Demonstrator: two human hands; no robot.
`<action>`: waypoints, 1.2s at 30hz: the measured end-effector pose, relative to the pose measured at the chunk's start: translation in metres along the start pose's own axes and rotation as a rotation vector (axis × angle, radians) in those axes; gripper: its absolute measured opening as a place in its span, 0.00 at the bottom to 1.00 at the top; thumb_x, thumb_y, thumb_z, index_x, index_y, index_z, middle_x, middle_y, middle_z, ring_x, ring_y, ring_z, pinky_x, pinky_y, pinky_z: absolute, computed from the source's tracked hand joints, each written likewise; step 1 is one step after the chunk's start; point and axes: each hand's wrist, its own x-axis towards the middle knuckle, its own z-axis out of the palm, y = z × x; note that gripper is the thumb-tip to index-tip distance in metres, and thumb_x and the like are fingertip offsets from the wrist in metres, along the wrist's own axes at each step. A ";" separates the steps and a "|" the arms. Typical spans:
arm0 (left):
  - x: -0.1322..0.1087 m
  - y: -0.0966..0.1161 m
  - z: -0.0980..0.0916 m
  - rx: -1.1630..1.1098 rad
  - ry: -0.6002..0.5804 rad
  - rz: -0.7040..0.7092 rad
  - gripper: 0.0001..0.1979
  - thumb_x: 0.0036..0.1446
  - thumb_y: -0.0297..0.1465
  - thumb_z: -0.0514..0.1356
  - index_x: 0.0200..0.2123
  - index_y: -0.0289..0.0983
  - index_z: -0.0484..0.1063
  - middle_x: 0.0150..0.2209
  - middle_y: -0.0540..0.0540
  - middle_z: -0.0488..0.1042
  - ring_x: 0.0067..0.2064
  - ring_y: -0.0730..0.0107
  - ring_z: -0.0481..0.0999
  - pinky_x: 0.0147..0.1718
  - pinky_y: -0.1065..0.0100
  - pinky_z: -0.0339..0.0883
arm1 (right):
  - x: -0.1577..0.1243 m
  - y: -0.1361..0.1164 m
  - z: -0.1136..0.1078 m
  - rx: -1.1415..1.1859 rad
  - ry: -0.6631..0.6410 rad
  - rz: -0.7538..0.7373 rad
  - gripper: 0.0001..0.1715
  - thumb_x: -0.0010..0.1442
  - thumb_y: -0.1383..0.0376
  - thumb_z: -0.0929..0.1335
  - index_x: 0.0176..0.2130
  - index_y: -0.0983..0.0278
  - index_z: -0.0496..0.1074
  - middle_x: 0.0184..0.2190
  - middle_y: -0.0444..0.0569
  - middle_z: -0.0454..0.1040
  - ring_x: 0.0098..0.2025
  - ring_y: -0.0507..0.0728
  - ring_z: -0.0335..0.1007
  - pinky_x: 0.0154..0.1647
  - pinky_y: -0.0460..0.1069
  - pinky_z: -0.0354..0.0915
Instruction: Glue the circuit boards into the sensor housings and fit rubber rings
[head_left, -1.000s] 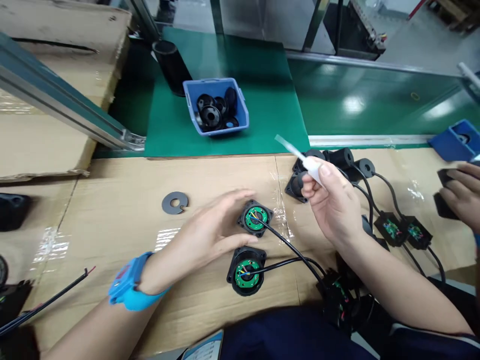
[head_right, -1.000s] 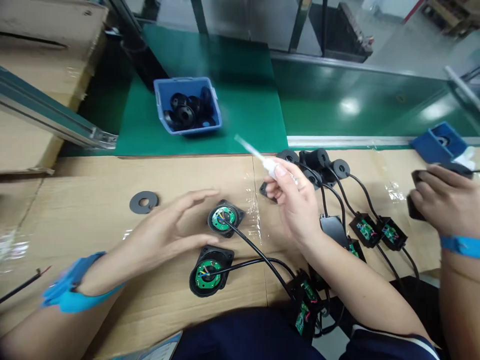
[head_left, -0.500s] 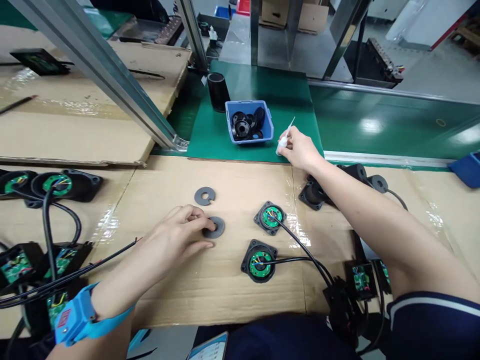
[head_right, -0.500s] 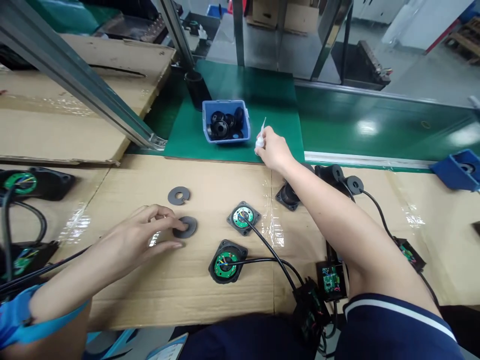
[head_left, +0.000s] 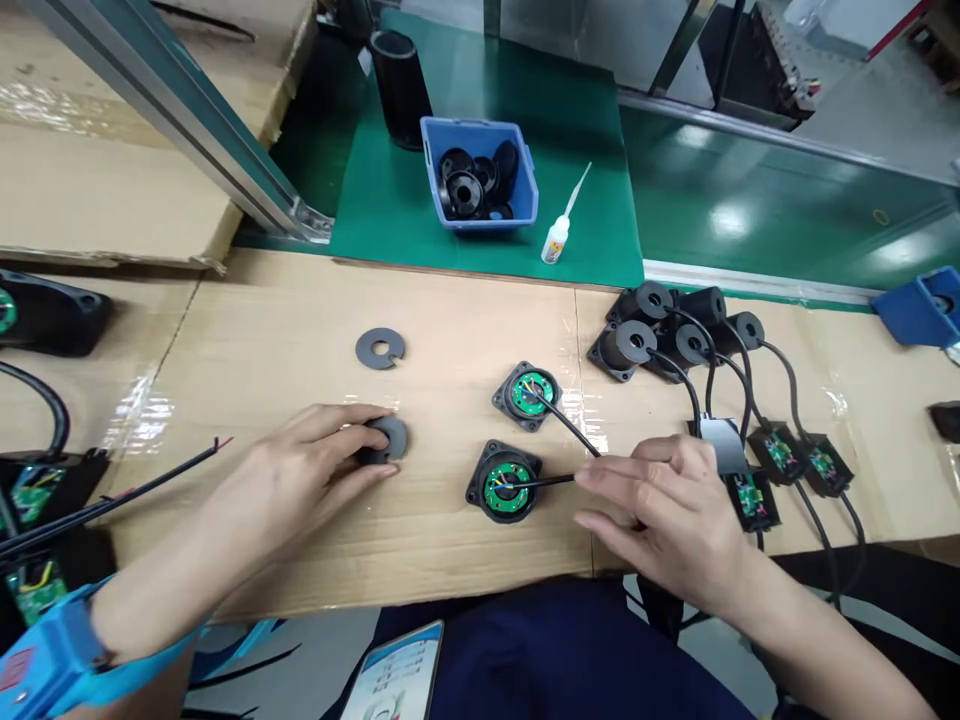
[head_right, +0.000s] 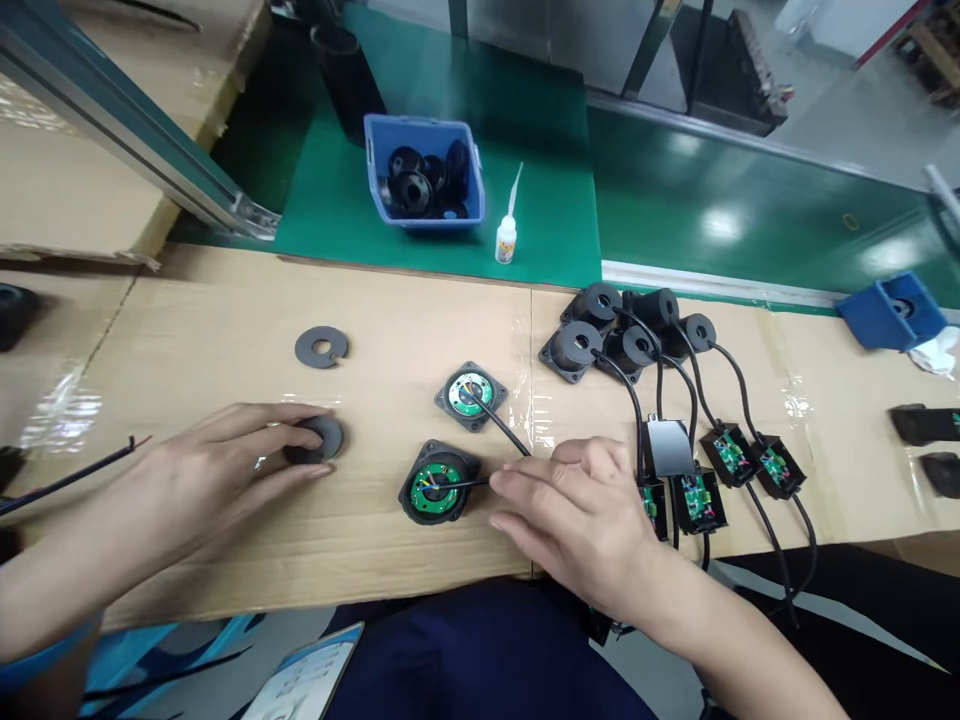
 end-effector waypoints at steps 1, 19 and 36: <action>0.001 0.006 0.000 -0.049 0.024 -0.019 0.14 0.68 0.44 0.55 0.40 0.40 0.71 0.45 0.42 0.76 0.47 0.57 0.79 0.46 0.57 0.76 | -0.004 -0.003 0.005 -0.048 -0.002 -0.017 0.17 0.61 0.66 0.75 0.50 0.60 0.75 0.42 0.44 0.83 0.41 0.56 0.69 0.43 0.53 0.60; 0.022 0.096 0.051 -0.527 0.231 -0.029 0.18 0.61 0.36 0.66 0.41 0.40 0.56 0.51 0.38 0.72 0.52 0.60 0.75 0.45 0.61 0.74 | -0.002 0.010 0.030 -0.093 0.039 -0.155 0.18 0.60 0.74 0.74 0.50 0.64 0.78 0.40 0.46 0.83 0.38 0.57 0.61 0.41 0.54 0.56; 0.016 0.105 -0.005 -0.144 0.078 -0.037 0.24 0.68 0.40 0.59 0.63 0.37 0.65 0.52 0.47 0.78 0.52 0.69 0.79 0.58 0.70 0.71 | 0.017 0.012 0.018 0.013 -0.185 -0.089 0.20 0.63 0.78 0.68 0.53 0.67 0.75 0.46 0.51 0.79 0.41 0.59 0.58 0.43 0.55 0.55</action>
